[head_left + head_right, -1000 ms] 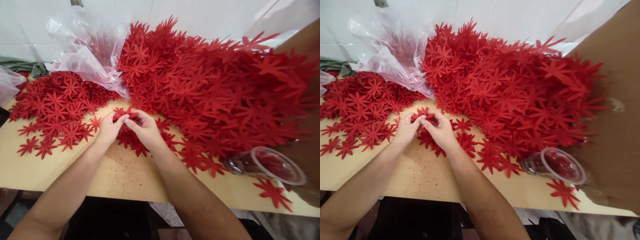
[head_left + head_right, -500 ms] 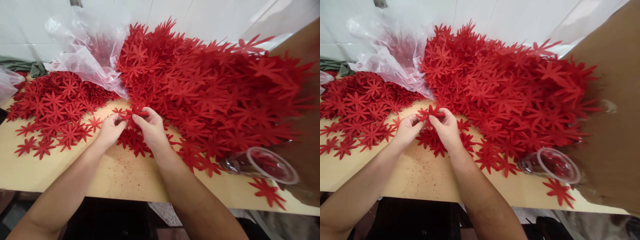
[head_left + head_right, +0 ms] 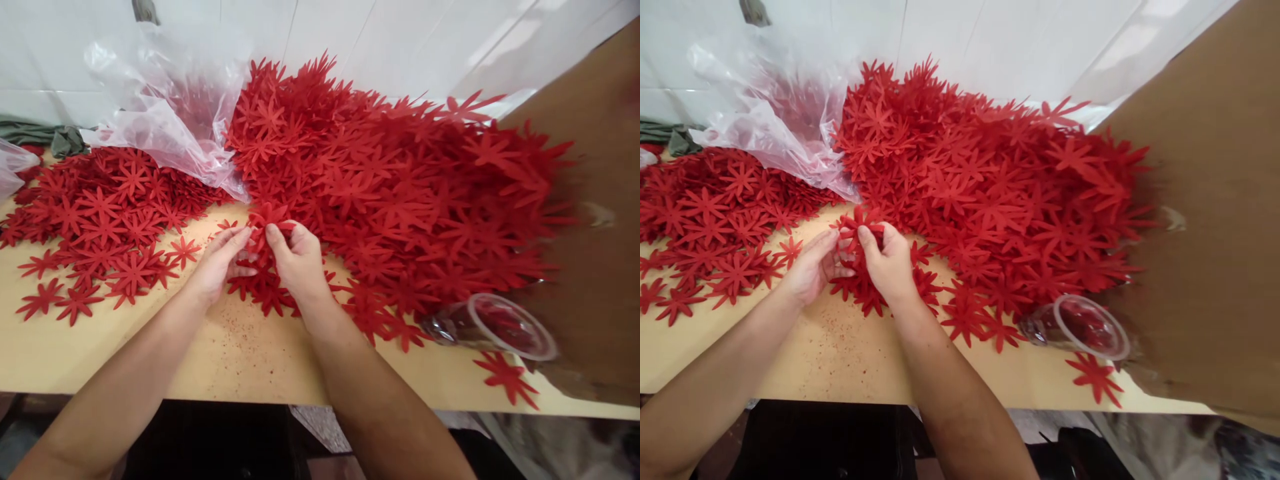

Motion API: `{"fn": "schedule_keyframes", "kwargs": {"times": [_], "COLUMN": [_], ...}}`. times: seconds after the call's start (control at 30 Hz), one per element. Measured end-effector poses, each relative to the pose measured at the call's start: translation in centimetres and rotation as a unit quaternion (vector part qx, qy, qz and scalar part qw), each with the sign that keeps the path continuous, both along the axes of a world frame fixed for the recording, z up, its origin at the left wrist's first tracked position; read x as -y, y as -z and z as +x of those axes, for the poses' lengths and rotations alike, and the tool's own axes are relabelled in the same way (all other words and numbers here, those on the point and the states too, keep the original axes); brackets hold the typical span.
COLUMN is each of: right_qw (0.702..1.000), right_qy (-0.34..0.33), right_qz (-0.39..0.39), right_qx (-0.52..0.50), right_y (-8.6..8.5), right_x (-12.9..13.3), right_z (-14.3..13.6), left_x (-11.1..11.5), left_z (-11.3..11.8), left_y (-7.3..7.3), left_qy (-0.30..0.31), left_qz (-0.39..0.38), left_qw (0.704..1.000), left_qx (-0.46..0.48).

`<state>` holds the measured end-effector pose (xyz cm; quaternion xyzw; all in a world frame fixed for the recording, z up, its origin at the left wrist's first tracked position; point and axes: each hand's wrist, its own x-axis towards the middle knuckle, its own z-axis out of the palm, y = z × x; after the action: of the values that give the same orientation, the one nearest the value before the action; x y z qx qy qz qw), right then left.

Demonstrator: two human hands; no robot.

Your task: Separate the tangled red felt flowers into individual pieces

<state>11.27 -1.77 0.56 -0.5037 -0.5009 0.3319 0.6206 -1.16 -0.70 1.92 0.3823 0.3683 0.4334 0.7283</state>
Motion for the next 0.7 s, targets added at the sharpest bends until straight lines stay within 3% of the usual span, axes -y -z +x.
{"fn": "schedule_keyframes", "kwargs": {"times": [0.13, 0.27, 0.37, 0.5, 0.6, 0.7], "right_qw": [0.987, 0.963, 0.968, 0.989, 0.981, 0.931], "right_qy": [-0.003, -0.004, -0.042, -0.033, 0.030, 0.174], "right_qz": [-0.009, -0.003, -0.001, -0.027, -0.019, -0.011], "right_qx": [0.163, 0.270, 0.248, 0.141, 0.190, 0.322], "right_y": [0.2, 0.0, -0.1, -0.7, -2.4, -4.6], "right_x": [0.3, 0.6, 0.6, 0.9, 2.6, 6.1], "right_z": [-0.7, -1.1, -1.2, -0.7, 1.1, 5.4], "left_x": [0.4, -0.5, -1.1, -1.1, -1.1, -1.3], "left_z": [0.5, 0.0, -0.3, -0.2, -0.3, -0.7], "left_y": [0.3, 0.6, 0.5, 0.2, -0.2, -0.6], "left_qy": [0.027, -0.038, -0.066, -0.048, -0.080, -0.103], "left_qz": [0.009, -0.021, -0.050, -0.041, -0.037, -0.051], "left_qw": [1.000, 0.999, 0.996, 0.998, 0.996, 0.993], "left_qx": [0.012, 0.012, 0.018, 0.017, 0.007, 0.007]}}
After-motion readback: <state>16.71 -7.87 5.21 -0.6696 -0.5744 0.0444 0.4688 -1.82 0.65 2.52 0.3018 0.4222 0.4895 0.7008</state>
